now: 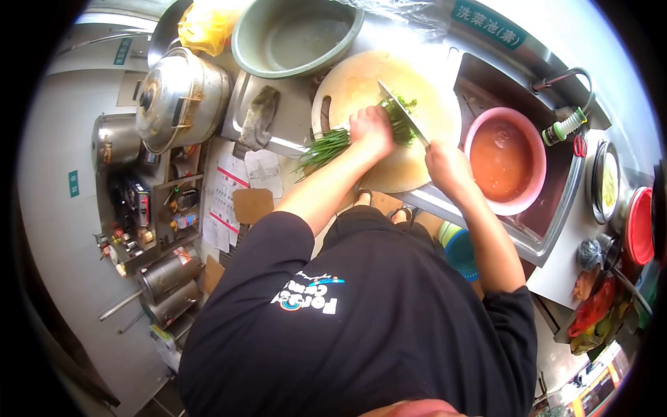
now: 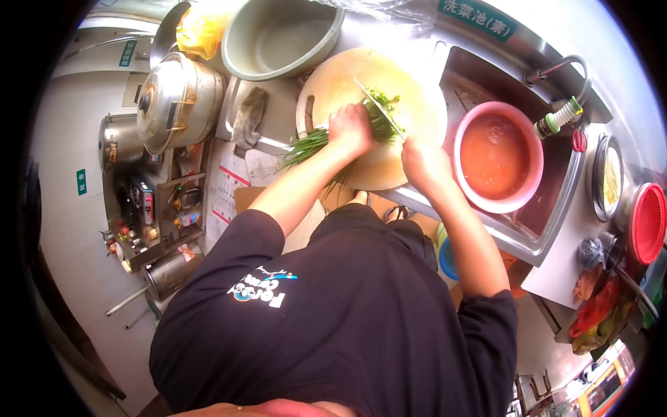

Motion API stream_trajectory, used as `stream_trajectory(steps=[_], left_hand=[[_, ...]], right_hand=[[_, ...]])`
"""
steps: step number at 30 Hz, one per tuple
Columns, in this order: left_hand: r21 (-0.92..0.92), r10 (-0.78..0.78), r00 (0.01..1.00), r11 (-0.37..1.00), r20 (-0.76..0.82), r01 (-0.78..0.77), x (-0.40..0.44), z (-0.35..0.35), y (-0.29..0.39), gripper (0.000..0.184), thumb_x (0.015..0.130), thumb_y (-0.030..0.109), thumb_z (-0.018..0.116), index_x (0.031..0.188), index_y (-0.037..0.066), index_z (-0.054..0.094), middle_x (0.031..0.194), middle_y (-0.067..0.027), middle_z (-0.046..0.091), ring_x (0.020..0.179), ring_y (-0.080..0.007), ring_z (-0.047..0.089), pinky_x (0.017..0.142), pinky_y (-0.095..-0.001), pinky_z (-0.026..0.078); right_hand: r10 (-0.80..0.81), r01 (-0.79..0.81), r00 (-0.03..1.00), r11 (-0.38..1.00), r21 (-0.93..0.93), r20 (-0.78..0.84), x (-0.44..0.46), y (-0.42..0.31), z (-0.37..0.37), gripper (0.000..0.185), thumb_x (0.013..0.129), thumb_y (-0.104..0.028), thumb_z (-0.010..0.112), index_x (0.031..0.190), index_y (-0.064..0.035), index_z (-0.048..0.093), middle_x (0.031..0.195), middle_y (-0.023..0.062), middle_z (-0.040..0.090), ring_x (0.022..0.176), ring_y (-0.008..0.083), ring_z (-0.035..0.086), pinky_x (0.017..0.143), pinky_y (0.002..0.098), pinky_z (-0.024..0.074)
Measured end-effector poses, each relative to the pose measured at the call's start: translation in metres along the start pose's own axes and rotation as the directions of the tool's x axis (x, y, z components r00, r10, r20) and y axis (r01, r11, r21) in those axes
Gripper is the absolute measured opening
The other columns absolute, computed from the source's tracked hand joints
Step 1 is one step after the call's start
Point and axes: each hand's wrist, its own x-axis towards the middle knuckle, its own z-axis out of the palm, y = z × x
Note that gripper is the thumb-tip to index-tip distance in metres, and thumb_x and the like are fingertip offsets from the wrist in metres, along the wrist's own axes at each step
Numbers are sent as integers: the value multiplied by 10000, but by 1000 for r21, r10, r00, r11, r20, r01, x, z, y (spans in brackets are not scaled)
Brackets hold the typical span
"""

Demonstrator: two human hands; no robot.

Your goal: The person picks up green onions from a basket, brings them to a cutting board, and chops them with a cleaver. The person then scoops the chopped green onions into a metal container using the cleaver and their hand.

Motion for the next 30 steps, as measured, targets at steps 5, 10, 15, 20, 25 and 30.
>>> stream_trajectory(steps=[5,10,15,20,25,30], left_hand=[[25,27,1000,999,-15,-27,-1,8,-5,586,652,256,750,1131,-20,554,1113,-183,617,1092,-313,589,952,-423,446],[12,-22,999,1000,-35,23,-6,5,-4,571,668,246,740,1139,-15,549,1125,-177,615,1094,-312,587,948,-422,441],[-26,-78,992,996,102,81,-7,-8,3,535,763,214,679,1222,-9,522,1200,-142,588,1135,-261,557,960,-423,410],[14,-102,993,995,67,102,-3,-3,4,512,776,206,670,1221,-1,526,1206,-136,588,1154,-262,547,966,-424,406],[18,-71,997,997,32,70,-1,10,1,573,740,245,704,1209,-31,524,1174,-166,604,1134,-289,566,960,-437,425],[46,-28,999,998,-36,30,-3,14,-3,604,715,294,730,1167,-49,527,1133,-186,611,1096,-315,587,937,-448,448]], right_hand=[[-27,27,997,1000,8,-68,35,4,39,187,874,-150,535,834,-1,641,804,256,663,783,435,654,748,515,516],[22,-21,998,999,32,-56,9,0,3,180,889,-158,555,873,-3,643,808,249,658,790,436,644,742,516,503],[33,-19,993,992,124,-113,-44,-14,-22,170,897,-137,547,835,8,611,767,257,639,761,445,632,704,528,491],[54,-49,996,996,70,-71,-49,-14,1,179,887,-124,544,812,24,612,753,267,646,740,445,644,698,532,503],[110,-105,990,992,65,-85,1,-10,46,205,896,-143,536,816,25,624,753,267,653,753,447,654,728,527,518],[101,-91,990,990,107,-101,16,-6,43,235,905,-174,529,844,21,646,796,261,662,787,440,656,758,528,513]])
